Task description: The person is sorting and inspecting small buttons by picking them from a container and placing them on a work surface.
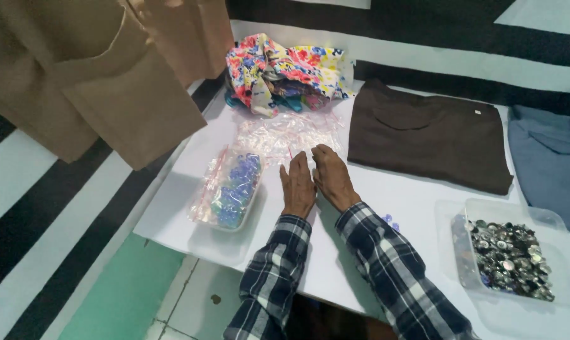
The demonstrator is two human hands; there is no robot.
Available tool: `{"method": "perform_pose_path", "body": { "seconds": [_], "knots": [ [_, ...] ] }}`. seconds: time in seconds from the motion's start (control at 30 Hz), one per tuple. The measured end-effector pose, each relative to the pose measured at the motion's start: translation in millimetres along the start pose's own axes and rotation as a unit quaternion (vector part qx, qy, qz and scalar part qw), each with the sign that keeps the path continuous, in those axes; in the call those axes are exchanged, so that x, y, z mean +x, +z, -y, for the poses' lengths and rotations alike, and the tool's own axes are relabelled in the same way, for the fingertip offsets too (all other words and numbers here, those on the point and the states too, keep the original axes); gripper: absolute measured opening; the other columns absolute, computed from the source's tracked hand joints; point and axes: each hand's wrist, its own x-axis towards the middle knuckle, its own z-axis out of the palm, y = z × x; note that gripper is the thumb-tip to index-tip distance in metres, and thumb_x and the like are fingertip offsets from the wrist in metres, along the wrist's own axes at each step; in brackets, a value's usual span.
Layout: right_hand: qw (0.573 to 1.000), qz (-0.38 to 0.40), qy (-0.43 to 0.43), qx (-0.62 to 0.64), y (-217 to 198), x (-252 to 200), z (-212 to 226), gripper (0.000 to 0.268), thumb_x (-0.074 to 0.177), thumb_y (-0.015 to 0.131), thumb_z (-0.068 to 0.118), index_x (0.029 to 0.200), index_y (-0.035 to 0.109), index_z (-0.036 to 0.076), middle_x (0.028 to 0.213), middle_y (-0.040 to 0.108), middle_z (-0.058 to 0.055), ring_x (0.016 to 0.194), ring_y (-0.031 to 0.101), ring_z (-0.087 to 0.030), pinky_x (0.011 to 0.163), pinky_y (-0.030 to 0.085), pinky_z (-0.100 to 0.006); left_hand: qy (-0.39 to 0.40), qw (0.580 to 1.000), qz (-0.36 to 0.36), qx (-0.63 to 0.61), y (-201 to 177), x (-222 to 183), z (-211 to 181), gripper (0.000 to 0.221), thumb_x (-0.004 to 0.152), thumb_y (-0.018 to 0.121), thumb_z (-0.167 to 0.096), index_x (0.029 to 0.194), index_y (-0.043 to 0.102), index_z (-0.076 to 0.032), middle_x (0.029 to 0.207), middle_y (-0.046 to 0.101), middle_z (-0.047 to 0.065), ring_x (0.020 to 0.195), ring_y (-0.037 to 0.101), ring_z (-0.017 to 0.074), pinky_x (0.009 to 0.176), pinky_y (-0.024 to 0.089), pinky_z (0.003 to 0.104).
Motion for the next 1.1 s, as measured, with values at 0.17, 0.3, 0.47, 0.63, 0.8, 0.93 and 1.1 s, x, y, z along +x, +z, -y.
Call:
{"method": "perform_pose_path", "body": {
  "seconds": [0.17, 0.3, 0.47, 0.63, 0.8, 0.93, 1.1],
  "knots": [
    [0.997, 0.026, 0.044, -0.053, 38.6, 28.2, -28.0, 0.038, 0.095, 0.058, 0.017, 0.133, 0.061, 0.012, 0.133, 0.059, -0.018, 0.119, 0.062, -0.039, 0.092, 0.059, -0.045, 0.09, 0.986, -0.1, 0.101, -3.3, -11.0, 2.6, 0.062, 0.092, 0.053, -0.009, 0.149, 0.03, 0.004, 0.141, 0.05, 0.024, 0.138, 0.044, 0.0361, 0.118, 0.023, 0.054],
    [0.99, 0.049, 0.068, -0.11, 33.1, 22.7, -17.2, 0.021, 0.096, 0.058, 0.019, 0.114, 0.069, 0.018, 0.124, 0.062, -0.01, 0.111, 0.063, -0.031, 0.08, 0.061, -0.041, 0.02, 0.995, 0.021, 0.096, -35.4, -10.3, -21.5, 0.059, 0.09, 0.049, -0.011, 0.147, 0.035, 0.001, 0.144, 0.051, 0.021, 0.141, 0.042, 0.0338, 0.119, 0.018, 0.053],
    [0.987, 0.028, 0.039, -0.156, 60.0, 18.6, -34.3, 0.017, 0.098, 0.055, 0.017, 0.11, 0.066, 0.015, 0.11, 0.061, -0.009, 0.102, 0.064, -0.028, 0.073, 0.062, -0.038, 0.008, 0.998, 0.017, 0.068, -31.9, -10.0, -20.0, 0.056, 0.091, 0.046, -0.007, 0.146, 0.04, -0.002, 0.145, 0.051, 0.018, 0.141, 0.041, 0.0337, 0.119, 0.019, 0.053],
    [0.987, 0.021, 0.055, -0.15, 37.1, 10.1, -14.5, 0.018, 0.1, 0.054, 0.022, 0.115, 0.063, 0.018, 0.109, 0.059, -0.007, 0.101, 0.064, -0.027, 0.073, 0.061, -0.037, 0.046, 0.998, -0.028, 0.021, -13.4, -9.5, -6.2, 0.057, 0.089, 0.047, 0.0, 0.145, 0.034, 0.0, 0.143, 0.051, 0.024, 0.138, 0.043, 0.0401, 0.116, 0.021, 0.061],
    [0.989, 0.03, 0.075, -0.122, 43.4, 6.7, -20.4, 0.019, 0.093, 0.061, 0.015, 0.112, 0.063, 0.012, 0.109, 0.057, -0.01, 0.103, 0.064, -0.032, 0.077, 0.061, -0.043, 0.008, 1.0, 0.0, 0.02, -29.8, -7.0, -19.4, 0.046, 0.098, 0.044, -0.01, 0.142, 0.035, -0.002, 0.141, 0.053, 0.021, 0.138, 0.044, 0.0371, 0.118, 0.019, 0.058],
    [0.99, 0.024, 0.111, -0.08, 8.4, 8.4, 13.1, 0.023, 0.101, 0.059, 0.03, 0.114, 0.062, 0.012, 0.127, 0.053, -0.014, 0.111, 0.062, -0.036, 0.084, 0.06, -0.049, -0.01, 0.999, 0.024, 0.027, -37.5, -6.1, -24.1, 0.055, 0.091, 0.053, -0.005, 0.142, 0.034, 0.0, 0.144, 0.051, 0.02, 0.141, 0.041, 0.0356, 0.12, 0.017, 0.057],
    [0.984, 0.036, 0.094, -0.147, 18.9, 6.5, 4.4, 0.014, 0.095, 0.06, 0.011, 0.108, 0.065, 0.011, 0.113, 0.057, -0.01, 0.098, 0.067, -0.03, 0.076, 0.061, -0.042, -0.011, 0.999, 0.029, 0.025, -53.4, -10.6, -33.1, 0.057, 0.09, 0.052, -0.004, 0.144, 0.033, 0.003, 0.141, 0.053, 0.024, 0.14, 0.043, 0.0356, 0.12, 0.017, 0.055]
  ]
}}
